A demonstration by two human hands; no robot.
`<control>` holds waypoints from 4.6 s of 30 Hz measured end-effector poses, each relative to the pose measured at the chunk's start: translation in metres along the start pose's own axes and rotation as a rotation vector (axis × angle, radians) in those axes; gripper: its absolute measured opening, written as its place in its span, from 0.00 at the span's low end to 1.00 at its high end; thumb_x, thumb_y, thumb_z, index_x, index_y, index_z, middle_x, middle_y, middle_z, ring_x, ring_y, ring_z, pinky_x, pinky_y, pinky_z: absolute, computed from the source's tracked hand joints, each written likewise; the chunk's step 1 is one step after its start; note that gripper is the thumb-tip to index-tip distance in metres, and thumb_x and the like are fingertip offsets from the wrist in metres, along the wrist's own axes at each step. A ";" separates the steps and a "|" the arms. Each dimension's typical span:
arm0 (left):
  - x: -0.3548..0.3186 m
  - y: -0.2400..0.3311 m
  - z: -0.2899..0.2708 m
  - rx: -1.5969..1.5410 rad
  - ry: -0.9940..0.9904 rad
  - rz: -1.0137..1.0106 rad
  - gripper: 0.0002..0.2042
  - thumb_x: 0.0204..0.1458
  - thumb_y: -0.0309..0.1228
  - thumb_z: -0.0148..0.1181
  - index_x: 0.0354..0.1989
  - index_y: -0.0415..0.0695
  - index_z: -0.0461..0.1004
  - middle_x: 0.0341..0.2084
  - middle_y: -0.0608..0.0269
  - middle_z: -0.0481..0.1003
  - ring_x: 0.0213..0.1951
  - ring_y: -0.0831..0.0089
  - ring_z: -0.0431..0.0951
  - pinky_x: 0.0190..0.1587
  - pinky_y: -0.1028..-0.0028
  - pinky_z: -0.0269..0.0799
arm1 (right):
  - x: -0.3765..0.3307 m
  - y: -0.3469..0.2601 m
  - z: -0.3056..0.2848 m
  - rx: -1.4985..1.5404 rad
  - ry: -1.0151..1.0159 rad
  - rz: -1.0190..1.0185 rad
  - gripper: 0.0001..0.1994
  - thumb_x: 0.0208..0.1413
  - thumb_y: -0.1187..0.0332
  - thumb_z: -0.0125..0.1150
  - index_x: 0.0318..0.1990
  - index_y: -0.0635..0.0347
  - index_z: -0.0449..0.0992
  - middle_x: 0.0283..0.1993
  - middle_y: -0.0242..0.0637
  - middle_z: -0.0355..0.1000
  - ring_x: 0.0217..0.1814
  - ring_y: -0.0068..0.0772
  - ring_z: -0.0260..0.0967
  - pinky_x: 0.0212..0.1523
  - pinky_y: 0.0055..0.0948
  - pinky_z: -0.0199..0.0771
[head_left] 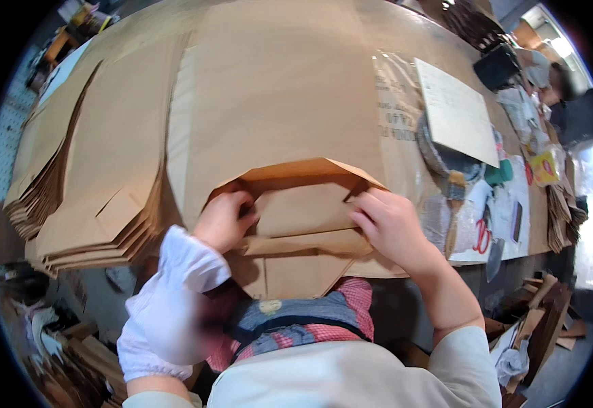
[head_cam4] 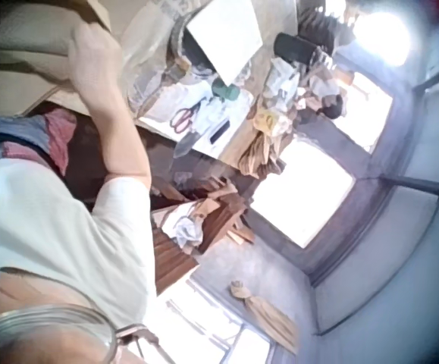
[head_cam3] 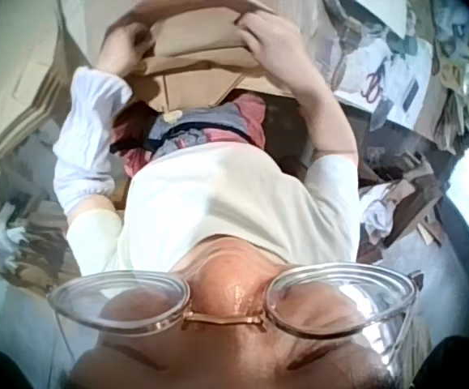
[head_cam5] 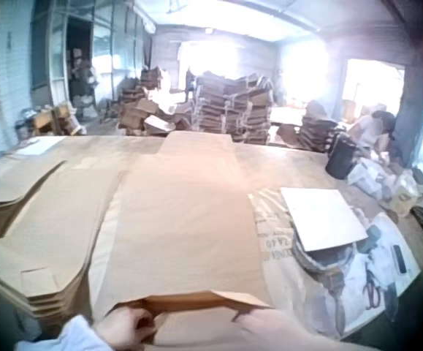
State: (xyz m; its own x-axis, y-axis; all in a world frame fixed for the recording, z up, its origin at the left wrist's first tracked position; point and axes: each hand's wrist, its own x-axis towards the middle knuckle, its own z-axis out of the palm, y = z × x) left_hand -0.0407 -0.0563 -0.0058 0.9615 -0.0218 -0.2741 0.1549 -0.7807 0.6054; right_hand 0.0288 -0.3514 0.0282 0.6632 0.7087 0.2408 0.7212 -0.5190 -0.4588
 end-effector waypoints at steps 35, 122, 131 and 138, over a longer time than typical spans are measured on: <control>-0.041 0.054 0.002 0.409 0.110 0.048 0.59 0.15 0.30 0.81 0.64 0.37 0.52 0.64 0.40 0.52 0.62 0.43 0.59 0.62 0.59 0.61 | -0.082 0.201 -0.187 0.738 0.361 0.749 0.07 0.55 0.69 0.60 0.35 0.63 0.79 0.20 0.31 0.69 0.19 0.19 0.61 0.25 0.20 0.60; 0.020 0.033 0.032 0.802 0.228 0.239 0.02 0.38 0.27 0.59 0.18 0.46 0.77 0.22 0.64 0.73 0.32 0.67 0.75 0.36 0.69 0.70 | 0.037 0.039 0.119 1.807 0.710 0.369 0.20 0.68 0.57 0.42 0.58 0.62 0.67 0.48 0.41 0.72 0.54 0.31 0.67 0.66 0.39 0.56; -0.011 -0.044 0.009 0.195 0.459 0.202 0.23 0.59 0.39 0.49 0.60 0.39 0.61 0.56 0.52 0.66 0.61 0.57 0.62 0.63 0.52 0.52 | 0.042 0.025 0.131 2.281 0.447 0.315 0.20 0.67 0.57 0.42 0.55 0.61 0.69 0.39 0.41 0.77 0.49 0.39 0.72 0.64 0.46 0.64; -0.002 -0.023 0.057 0.456 0.437 0.095 0.30 0.58 0.41 0.48 0.67 0.37 0.55 0.66 0.49 0.56 0.69 0.55 0.52 0.68 0.53 0.43 | 0.039 0.029 0.135 2.217 0.361 0.262 0.18 0.68 0.58 0.43 0.55 0.60 0.70 0.40 0.40 0.77 0.47 0.37 0.74 0.60 0.43 0.68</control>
State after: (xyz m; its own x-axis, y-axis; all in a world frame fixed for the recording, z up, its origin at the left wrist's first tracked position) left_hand -0.0588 -0.0743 -0.0619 0.9851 0.0779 0.1535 0.0451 -0.9774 0.2067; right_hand 0.0485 -0.2746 -0.0914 0.8574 0.5144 0.0134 -0.4761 0.8028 -0.3589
